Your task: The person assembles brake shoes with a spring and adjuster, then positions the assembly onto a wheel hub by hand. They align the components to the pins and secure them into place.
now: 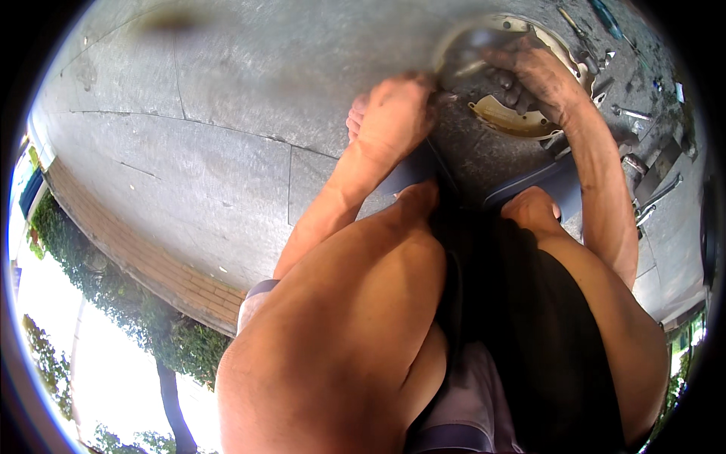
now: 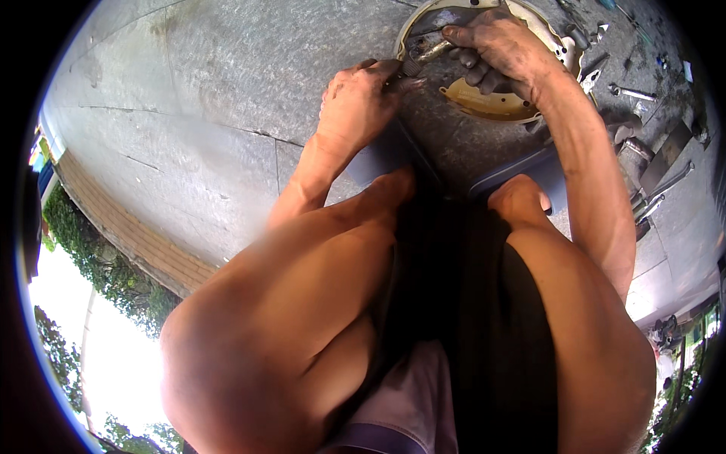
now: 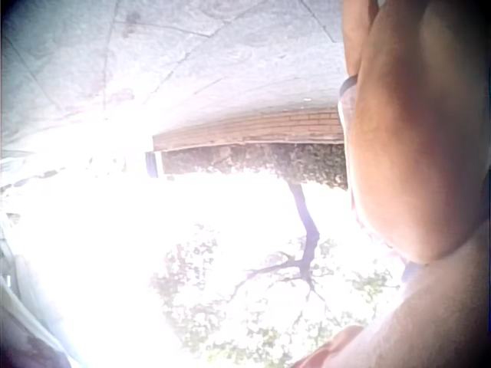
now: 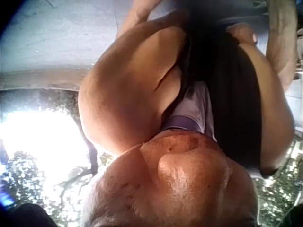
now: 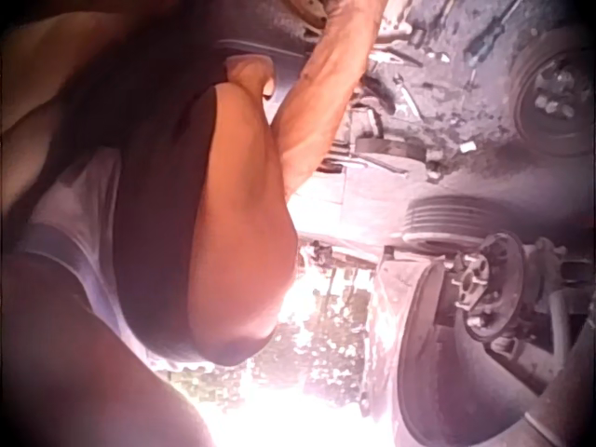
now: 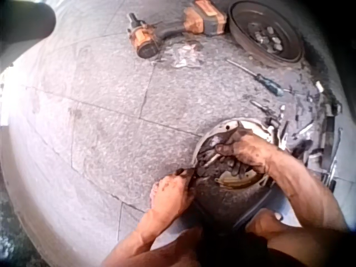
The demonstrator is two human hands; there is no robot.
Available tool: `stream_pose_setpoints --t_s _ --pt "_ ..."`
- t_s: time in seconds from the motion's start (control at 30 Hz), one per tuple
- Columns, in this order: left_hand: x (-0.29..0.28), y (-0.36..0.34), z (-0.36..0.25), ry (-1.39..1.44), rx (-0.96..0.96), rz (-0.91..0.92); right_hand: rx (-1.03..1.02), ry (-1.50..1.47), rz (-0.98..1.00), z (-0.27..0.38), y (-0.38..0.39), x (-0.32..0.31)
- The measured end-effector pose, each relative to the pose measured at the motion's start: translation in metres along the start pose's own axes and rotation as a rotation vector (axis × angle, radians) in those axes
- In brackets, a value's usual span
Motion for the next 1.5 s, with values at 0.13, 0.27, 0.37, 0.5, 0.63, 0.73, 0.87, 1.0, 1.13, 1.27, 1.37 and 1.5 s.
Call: stream_pose_setpoints --t_s 0.13,0.27,0.37,0.5,0.63,0.73,0.87,1.0,1.13,1.27,1.37,1.5 --pt "-0.003 0.000 -0.008 0.045 0.044 -0.028 0.076 -0.032 0.068 -0.002 0.007 -0.004" --pt "0.000 0.002 -0.006 0.154 -0.020 0.030 0.004 -0.030 0.023 -0.012 0.003 -0.003" --pt "0.011 0.001 0.001 0.282 -0.135 0.132 0.052 0.001 -0.077 -0.016 0.017 -0.001" --pt "0.027 0.003 0.003 0.391 -0.185 0.139 -0.001 -0.009 -0.128 -0.020 0.018 -0.003" --pt "0.025 0.006 0.004 0.361 -0.212 0.124 -0.034 -0.209 -0.100 -0.018 0.019 0.010" --pt "0.032 0.007 0.000 0.433 -0.215 0.064 -0.017 -0.334 -0.117 -0.038 0.014 0.006" --pt "0.044 0.012 0.007 0.501 -0.293 0.105 0.017 -0.372 -0.067 -0.044 0.012 0.010" --pt "0.048 0.014 0.007 0.551 -0.347 0.138 0.029 -0.369 -0.058 -0.045 0.009 0.014" --pt "0.062 0.011 0.001 0.737 -0.305 0.079 -0.268 0.165 -0.164 -0.037 0.000 -0.009" --pt "0.059 0.011 -0.002 0.616 -0.344 0.121 -0.456 0.357 -0.194 -0.030 0.002 -0.011" --pt "0.055 0.014 0.000 0.603 -0.370 0.081 -0.366 0.397 -0.177 -0.023 0.004 -0.009" --pt "0.050 0.012 -0.005 0.545 -0.289 -0.051 -0.070 0.121 -0.090 -0.025 0.007 -0.006"
Point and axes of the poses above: each hand's wrist, its own y-axis away from the middle knuckle, its own x-axis out of the palm, z = x × y, the point moved 9 cm from there along -y, towards the middle knuckle, and after that the axes turned 3 degrees about -y, right-handed, at the moved point
